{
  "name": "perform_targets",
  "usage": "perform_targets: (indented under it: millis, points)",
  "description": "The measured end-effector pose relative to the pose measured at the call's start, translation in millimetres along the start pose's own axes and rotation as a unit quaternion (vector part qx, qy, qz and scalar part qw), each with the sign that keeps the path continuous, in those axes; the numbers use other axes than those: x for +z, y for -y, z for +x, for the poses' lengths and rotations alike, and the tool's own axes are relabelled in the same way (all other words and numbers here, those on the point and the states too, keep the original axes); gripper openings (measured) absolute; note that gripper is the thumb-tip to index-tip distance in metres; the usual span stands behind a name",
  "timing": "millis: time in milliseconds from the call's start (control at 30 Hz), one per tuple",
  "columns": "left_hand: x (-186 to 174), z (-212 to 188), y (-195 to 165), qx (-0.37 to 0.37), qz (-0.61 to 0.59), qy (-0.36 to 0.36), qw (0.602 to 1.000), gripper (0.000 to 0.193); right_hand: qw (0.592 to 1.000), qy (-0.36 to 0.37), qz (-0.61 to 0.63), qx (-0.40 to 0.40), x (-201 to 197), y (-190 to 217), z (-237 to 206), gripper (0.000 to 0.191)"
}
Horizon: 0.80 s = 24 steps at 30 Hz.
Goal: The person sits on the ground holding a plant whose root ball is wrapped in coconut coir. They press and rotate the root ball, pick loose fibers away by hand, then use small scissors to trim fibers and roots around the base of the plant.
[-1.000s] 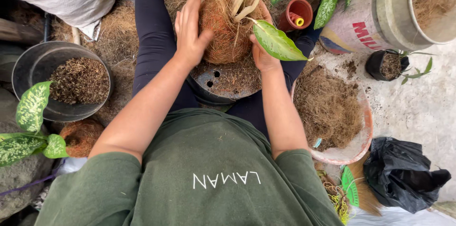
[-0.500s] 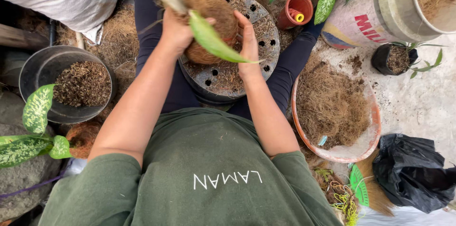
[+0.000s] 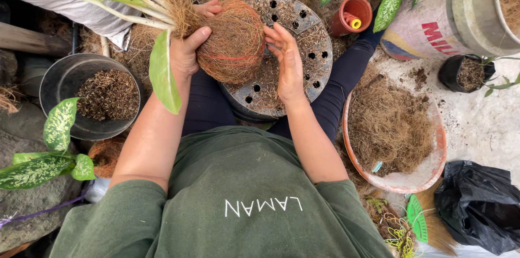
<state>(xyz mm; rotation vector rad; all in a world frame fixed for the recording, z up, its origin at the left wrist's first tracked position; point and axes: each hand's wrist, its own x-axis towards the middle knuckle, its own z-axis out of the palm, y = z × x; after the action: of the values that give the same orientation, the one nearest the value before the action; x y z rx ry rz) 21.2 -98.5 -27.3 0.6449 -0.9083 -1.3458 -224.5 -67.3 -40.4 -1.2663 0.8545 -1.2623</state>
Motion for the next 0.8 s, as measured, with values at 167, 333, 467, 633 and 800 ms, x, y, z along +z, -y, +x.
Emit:
perform_targets:
  millis: [167,333,467,633,800]
  points:
    - [2.4,-0.7,2.7,0.018,-0.003,-0.017,1.000,0.036,0.999,-0.021,-0.037,-0.002,1.9,-5.4,-7.9,0.068]
    - [3.7,5.3,-0.7,-0.002,-0.040,-0.036,0.999,0.039,0.986,-0.005,-0.164,0.014,5.5,-5.7,-13.0,0.059]
    - [3.8,11.7,-4.1,-0.004,-0.089,-0.049,0.995,0.045,0.871,0.027,-0.486,-0.067,9.0,0.9,-17.8,0.064]
    - [3.0,7.7,-6.9,-0.003,-0.114,-0.044,0.993,0.027,0.885,0.000,-0.456,-0.097,1.7,2.8,-13.6,0.025]
    - [-4.4,-17.3,-11.1,-0.027,-0.110,-0.032,0.993,0.022,0.983,0.003,-0.180,0.036,-42.6,19.2,-12.7,0.009]
